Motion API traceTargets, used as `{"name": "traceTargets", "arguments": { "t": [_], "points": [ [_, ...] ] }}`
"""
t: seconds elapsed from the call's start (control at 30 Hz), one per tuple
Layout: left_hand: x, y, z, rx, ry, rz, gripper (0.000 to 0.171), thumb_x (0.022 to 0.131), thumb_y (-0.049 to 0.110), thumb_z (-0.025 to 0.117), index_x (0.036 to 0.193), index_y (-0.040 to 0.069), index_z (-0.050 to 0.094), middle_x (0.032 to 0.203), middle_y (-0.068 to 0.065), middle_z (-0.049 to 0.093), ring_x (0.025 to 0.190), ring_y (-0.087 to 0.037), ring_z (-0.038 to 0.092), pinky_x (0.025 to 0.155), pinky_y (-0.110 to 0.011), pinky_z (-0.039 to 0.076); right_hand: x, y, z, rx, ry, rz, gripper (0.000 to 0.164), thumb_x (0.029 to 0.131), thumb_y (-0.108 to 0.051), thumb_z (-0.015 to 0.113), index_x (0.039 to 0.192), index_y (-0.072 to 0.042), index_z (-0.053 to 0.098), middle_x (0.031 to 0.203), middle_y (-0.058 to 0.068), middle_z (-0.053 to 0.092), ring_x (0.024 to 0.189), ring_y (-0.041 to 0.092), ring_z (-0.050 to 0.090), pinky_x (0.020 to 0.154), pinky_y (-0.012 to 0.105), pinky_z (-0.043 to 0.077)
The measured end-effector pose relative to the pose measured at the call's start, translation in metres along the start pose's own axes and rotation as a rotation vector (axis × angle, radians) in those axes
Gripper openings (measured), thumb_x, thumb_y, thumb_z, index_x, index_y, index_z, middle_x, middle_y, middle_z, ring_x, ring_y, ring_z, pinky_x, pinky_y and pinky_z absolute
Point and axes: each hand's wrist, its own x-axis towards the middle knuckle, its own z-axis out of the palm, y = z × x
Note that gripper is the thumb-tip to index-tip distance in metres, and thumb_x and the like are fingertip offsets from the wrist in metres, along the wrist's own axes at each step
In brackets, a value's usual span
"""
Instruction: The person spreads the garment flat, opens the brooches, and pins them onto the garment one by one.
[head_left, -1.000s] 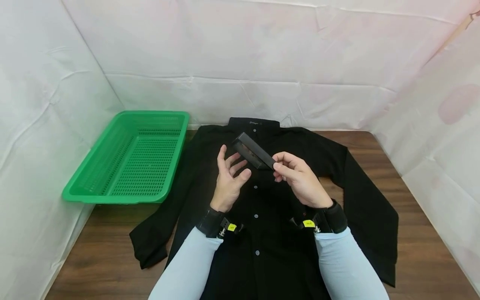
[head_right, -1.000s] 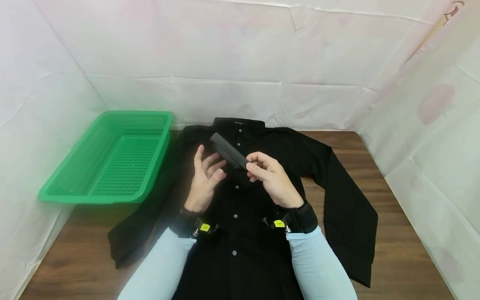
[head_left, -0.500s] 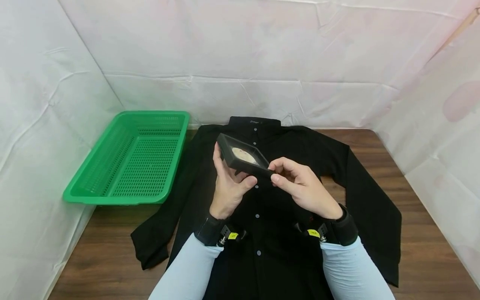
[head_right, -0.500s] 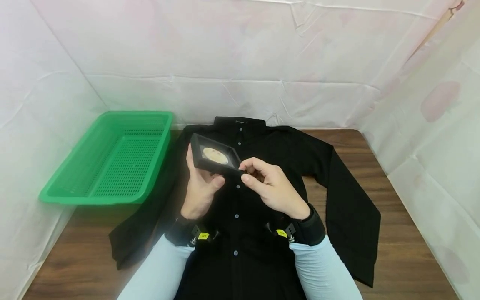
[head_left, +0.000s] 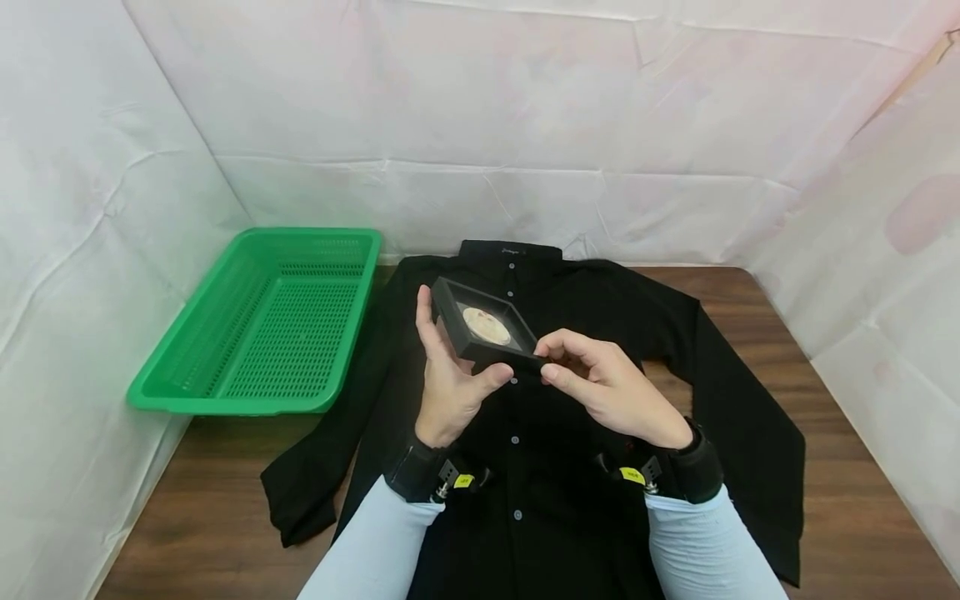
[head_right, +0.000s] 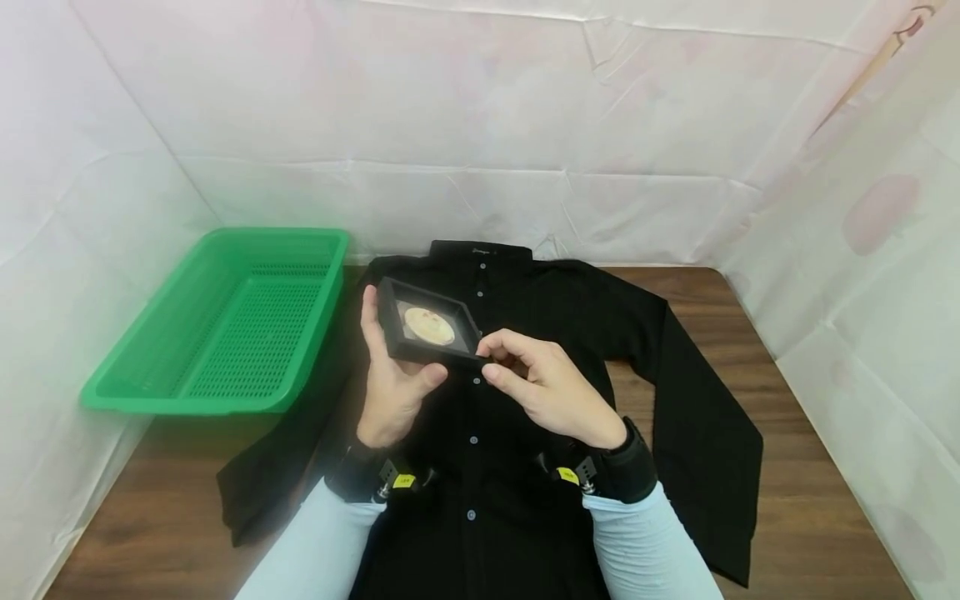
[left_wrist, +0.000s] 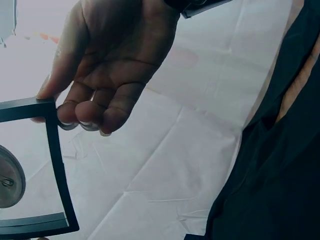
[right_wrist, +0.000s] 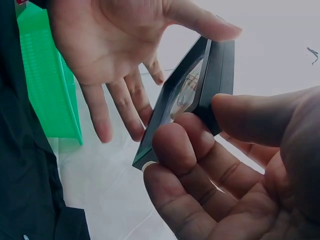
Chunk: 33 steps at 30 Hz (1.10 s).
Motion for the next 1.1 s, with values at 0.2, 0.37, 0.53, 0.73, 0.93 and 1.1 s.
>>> {"name": "traceTargets", "arguments": {
  "t": [0.2,0.37,0.53,0.73,0.93,1.1],
  "points": [
    [0.001,-0.005,-0.001,-0.077,-0.020,0.015,0.124,0.073,0.036,0.083,0.152,0.028,-0.012,0.151,-0.018,0.025,0.131,-0.036,0.039,0.103,-0.040,0.041,0.004,-0.002,0.006,0.018,-0.007,-0.024,0.018,0.097,-0.008,0.057,0.111,-0.017,0.060,0.090,-0.002,0.061,0.079,0.017,0.058,0.068,0.028,0.050],
    [0.002,-0.008,-0.003,-0.107,-0.025,0.019,0.122,0.074,0.036,0.083,0.152,0.028,-0.010,0.149,-0.015,0.028,0.130,-0.040,0.038,0.100,-0.039,0.044,0.005,-0.004,0.011,0.028,-0.007,-0.031,0.016,0.097,-0.009,0.058,0.110,-0.016,0.061,0.087,-0.002,0.061,0.074,0.015,0.057,0.062,0.026,0.049],
    [0.004,-0.009,-0.004,-0.138,-0.044,0.023,0.116,0.076,0.035,0.082,0.152,0.026,-0.004,0.147,-0.019,0.026,0.128,-0.041,0.037,0.097,-0.037,0.047,0.004,-0.007,0.012,0.024,0.002,-0.027,0.016,0.096,-0.009,0.059,0.110,-0.017,0.061,0.085,-0.003,0.060,0.070,0.014,0.056,0.058,0.026,0.047],
    [0.004,-0.008,-0.004,-0.156,-0.055,0.010,0.113,0.077,0.039,0.080,0.152,0.023,-0.002,0.145,-0.027,0.023,0.125,-0.037,0.038,0.098,-0.033,0.045,0.002,-0.009,0.010,-0.009,0.017,-0.014,0.022,0.094,-0.011,0.063,0.114,-0.020,0.062,0.086,-0.004,0.059,0.069,0.014,0.055,0.057,0.027,0.045],
    [0.002,-0.008,-0.003,-0.129,-0.084,-0.022,0.111,0.078,0.056,0.072,0.153,0.021,-0.001,0.144,-0.023,0.027,0.123,-0.030,0.041,0.099,-0.031,0.044,0.001,-0.008,0.006,-0.008,0.051,-0.022,0.028,0.089,-0.012,0.070,0.116,-0.017,0.063,0.092,-0.004,0.062,0.081,0.014,0.060,0.062,0.027,0.048],
    [0.002,-0.009,-0.002,-0.236,-0.125,-0.053,0.102,0.081,0.061,0.066,0.152,0.019,0.006,0.132,-0.018,0.035,0.108,-0.020,0.050,0.089,-0.027,0.050,0.003,-0.003,0.005,-0.077,0.149,-0.023,0.028,0.084,-0.009,0.075,0.110,-0.013,0.067,0.097,-0.003,0.062,0.086,0.018,0.057,0.069,0.026,0.048]
  ]
}}
